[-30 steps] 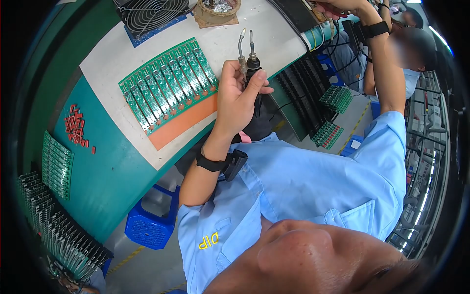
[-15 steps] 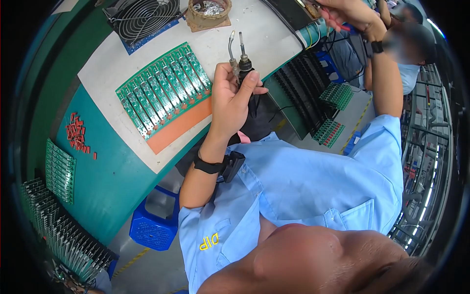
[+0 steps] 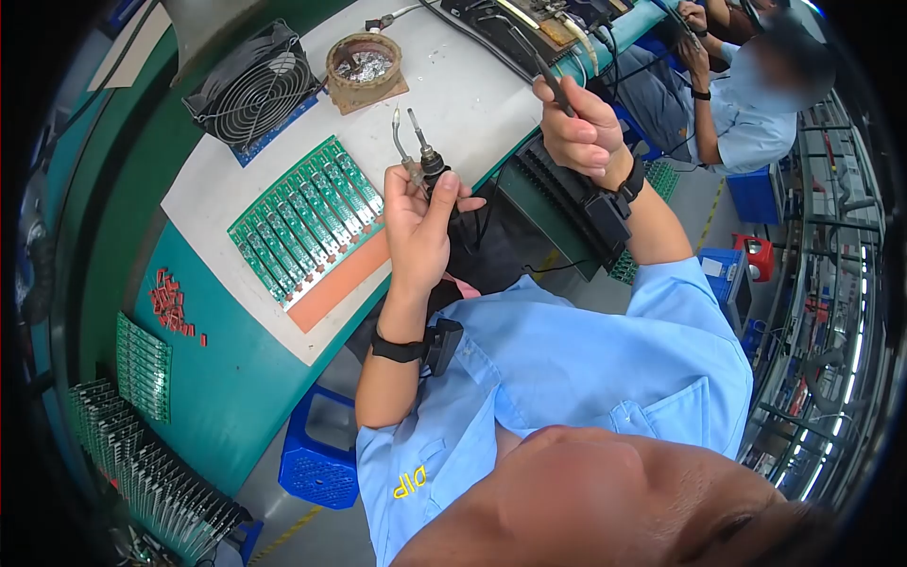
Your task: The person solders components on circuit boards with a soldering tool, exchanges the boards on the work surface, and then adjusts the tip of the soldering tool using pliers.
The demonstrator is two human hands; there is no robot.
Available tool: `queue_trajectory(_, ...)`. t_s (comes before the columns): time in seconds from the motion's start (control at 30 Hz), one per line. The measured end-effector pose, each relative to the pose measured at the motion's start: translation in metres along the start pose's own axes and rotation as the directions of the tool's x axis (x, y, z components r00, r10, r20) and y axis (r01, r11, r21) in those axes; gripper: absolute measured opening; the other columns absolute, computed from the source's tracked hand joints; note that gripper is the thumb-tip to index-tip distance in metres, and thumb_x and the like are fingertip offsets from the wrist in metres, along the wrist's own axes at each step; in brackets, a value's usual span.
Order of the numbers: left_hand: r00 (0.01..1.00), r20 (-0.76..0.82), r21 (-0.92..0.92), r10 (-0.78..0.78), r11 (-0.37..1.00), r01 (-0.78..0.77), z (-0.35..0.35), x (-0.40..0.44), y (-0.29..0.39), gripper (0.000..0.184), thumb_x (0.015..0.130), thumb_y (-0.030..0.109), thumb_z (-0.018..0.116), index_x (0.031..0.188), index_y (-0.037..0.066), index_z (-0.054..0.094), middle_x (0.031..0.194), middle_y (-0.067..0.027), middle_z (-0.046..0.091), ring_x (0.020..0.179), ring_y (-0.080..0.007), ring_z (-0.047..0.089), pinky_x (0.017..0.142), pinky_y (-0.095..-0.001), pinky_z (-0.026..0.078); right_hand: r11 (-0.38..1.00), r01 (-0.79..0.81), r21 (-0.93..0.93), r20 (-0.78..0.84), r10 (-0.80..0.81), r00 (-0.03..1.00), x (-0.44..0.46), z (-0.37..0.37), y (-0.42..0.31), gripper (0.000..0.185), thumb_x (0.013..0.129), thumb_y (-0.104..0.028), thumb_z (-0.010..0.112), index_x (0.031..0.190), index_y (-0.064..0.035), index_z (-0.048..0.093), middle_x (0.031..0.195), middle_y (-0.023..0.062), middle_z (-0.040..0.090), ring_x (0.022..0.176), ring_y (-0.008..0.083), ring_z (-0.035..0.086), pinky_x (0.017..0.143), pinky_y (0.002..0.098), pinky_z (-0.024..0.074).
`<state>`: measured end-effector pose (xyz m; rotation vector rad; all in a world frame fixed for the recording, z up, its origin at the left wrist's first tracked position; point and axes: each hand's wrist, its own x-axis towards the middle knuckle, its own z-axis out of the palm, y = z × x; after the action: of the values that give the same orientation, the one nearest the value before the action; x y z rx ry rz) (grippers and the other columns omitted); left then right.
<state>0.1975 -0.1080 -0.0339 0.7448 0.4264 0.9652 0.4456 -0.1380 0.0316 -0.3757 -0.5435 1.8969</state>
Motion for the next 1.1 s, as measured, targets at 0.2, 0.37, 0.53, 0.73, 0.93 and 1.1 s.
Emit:
queue_trajectory(0.2,1.000,-0.014,0.014,0.000,1.000,0.000,0.000,0.000,-0.002,0.021,0.099,0.010,0.062,0.107,0.004,0.043,0.097,-0.0068,0.057,0.086,-0.0137,0.063,0.073,-0.0350,0.062,0.997,-0.005,0.082,0.059,0.001,0.998,0.003,-0.005,-0.001,0.035,0.111,-0.032,0.029,0.123,-0.0016,0.039,0.067,0.0059,0.056,0.038,0.0142,0.054,0.028,0.0260,0.0466)
queue_trajectory(0.37,1.000,-0.016,0.019,-0.008,1.000,0.008,0.001,0.000,-0.001,0.021,0.099,0.010,0.062,0.107,0.004,0.043,0.098,-0.0064,0.056,0.087,-0.0137,0.063,0.073,-0.0352,0.062,0.993,-0.015,0.121,0.099,0.003,0.995,0.004,-0.004,0.001,0.034,0.111,-0.032,0.029,0.122,-0.0015,0.038,0.066,0.0062,0.056,0.038,0.0147,0.055,0.028,0.0264,0.0471)
queue_trajectory(0.53,1.000,-0.018,0.017,-0.002,1.000,0.002,0.001,0.000,-0.001,0.021,0.099,0.010,0.062,0.108,0.004,0.043,0.098,-0.0063,0.056,0.087,-0.0134,0.062,0.073,-0.0351,0.062,0.992,-0.014,0.128,0.094,0.002,0.996,0.004,-0.004,0.002,0.034,0.111,-0.032,0.029,0.122,-0.0016,0.038,0.066,0.0062,0.056,0.039,0.0148,0.055,0.028,0.0266,0.0472)
queue_trajectory(0.73,1.000,-0.012,0.017,0.006,1.000,-0.006,0.001,0.000,-0.001,0.020,0.100,0.010,0.061,0.108,0.004,0.043,0.098,-0.0062,0.056,0.087,-0.0129,0.062,0.073,-0.0349,0.063,1.000,-0.013,-0.026,0.022,0.013,1.000,0.001,0.003,0.001,0.035,0.111,-0.032,0.030,0.120,-0.0003,0.044,0.067,0.0048,0.056,0.043,0.0131,0.057,0.033,0.0254,0.0463)
queue_trajectory(0.93,0.999,-0.032,0.007,0.008,1.000,-0.008,0.002,-0.002,0.000,0.019,0.100,0.010,0.060,0.108,0.004,0.043,0.097,-0.0068,0.057,0.086,-0.0129,0.062,0.073,-0.0353,0.063,0.127,-0.380,-0.916,-0.389,-0.059,0.919,0.025,0.030,0.004,0.029,0.107,-0.027,0.042,0.106,-0.0004,0.054,0.070,0.0109,0.065,0.051,0.0228,0.065,0.045,0.0332,0.0516)
queue_trajectory(1.1,0.999,-0.035,0.007,0.021,1.000,-0.020,0.003,-0.001,-0.001,0.019,0.100,0.010,0.059,0.107,0.004,0.042,0.095,-0.0072,0.058,0.085,-0.0133,0.063,0.073,-0.0360,0.063,-0.716,-0.259,-0.648,-0.153,-0.211,0.965,0.037,0.019,0.014,0.023,0.099,-0.025,0.056,0.100,-0.0024,0.060,0.075,0.0184,0.068,0.068,0.0371,0.067,0.062,0.0433,0.0538)
